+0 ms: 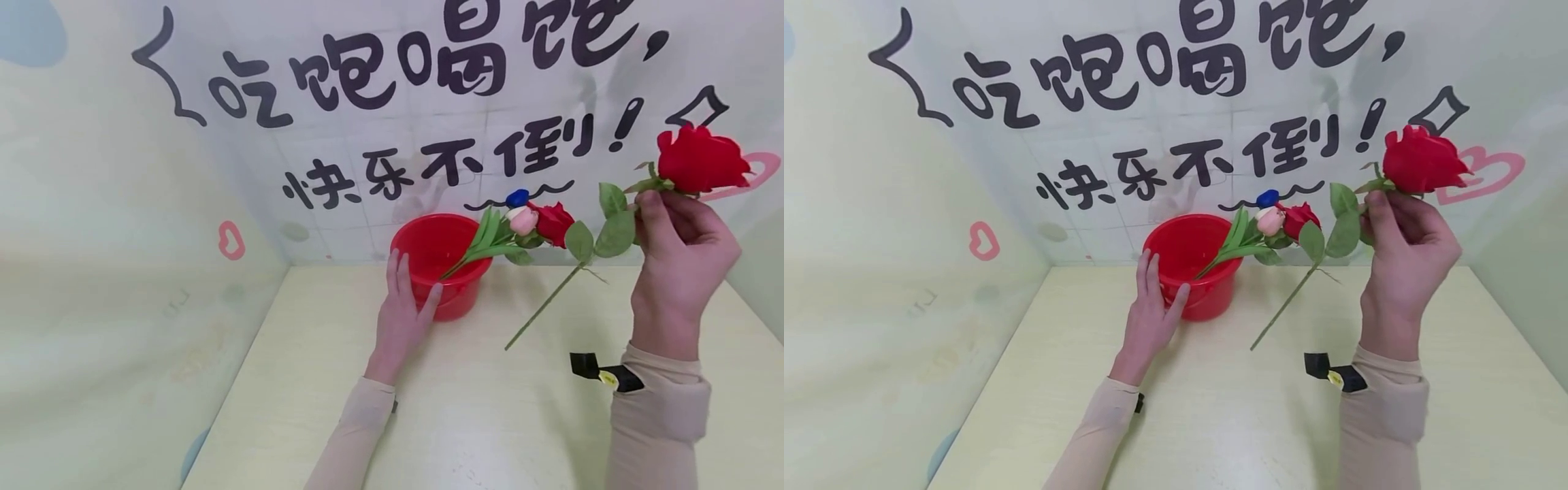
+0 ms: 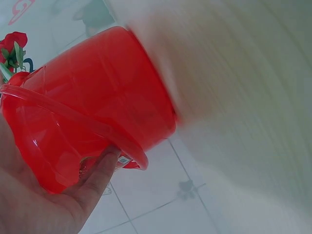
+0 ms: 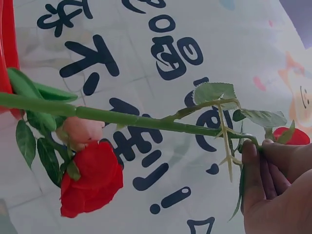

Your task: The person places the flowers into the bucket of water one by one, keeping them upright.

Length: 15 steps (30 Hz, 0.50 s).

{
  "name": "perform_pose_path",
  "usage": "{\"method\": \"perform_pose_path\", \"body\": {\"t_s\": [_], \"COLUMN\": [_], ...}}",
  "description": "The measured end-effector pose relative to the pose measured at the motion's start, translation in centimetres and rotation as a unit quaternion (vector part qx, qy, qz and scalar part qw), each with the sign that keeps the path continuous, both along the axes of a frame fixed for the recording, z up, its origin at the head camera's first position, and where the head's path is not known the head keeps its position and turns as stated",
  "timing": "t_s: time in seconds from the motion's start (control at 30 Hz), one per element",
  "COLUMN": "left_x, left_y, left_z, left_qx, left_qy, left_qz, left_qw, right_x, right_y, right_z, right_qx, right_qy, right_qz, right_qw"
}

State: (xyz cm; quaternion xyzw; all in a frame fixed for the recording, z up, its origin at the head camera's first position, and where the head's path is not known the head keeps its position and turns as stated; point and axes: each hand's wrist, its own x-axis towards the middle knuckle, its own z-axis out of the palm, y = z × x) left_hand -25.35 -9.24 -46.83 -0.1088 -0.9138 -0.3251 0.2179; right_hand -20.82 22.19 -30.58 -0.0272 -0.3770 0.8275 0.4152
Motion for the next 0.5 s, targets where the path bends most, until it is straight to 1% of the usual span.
{"method": "perform_pose_path", "body": {"t_s": [0.23,0.43,0.5], "left_x": [0.2,0.2,0.2], "left_y": [-0.1,-0.1,-0.1], "left_z": [0.0,0.1,0.1], "left_qx": [0.000,0.003,0.004], "left_qy": [-0.002,-0.007,-0.006], "left_qz": [0.000,0.000,0.000], "left_qw": [1.0000,1.0000,1.0000], "right_x": [-0.3,-0.9,-1.1], "right_y": [-1.1,-1.3,-1.3], "right_z": [1.0,1.3,1.5], "right_qx": [-0.038,-0.069,-0.084], "right_qy": [0.005,-0.003,0.000], "right_qz": [0.013,0.020,0.023], "right_qw": [0.999,0.997,0.996]}}
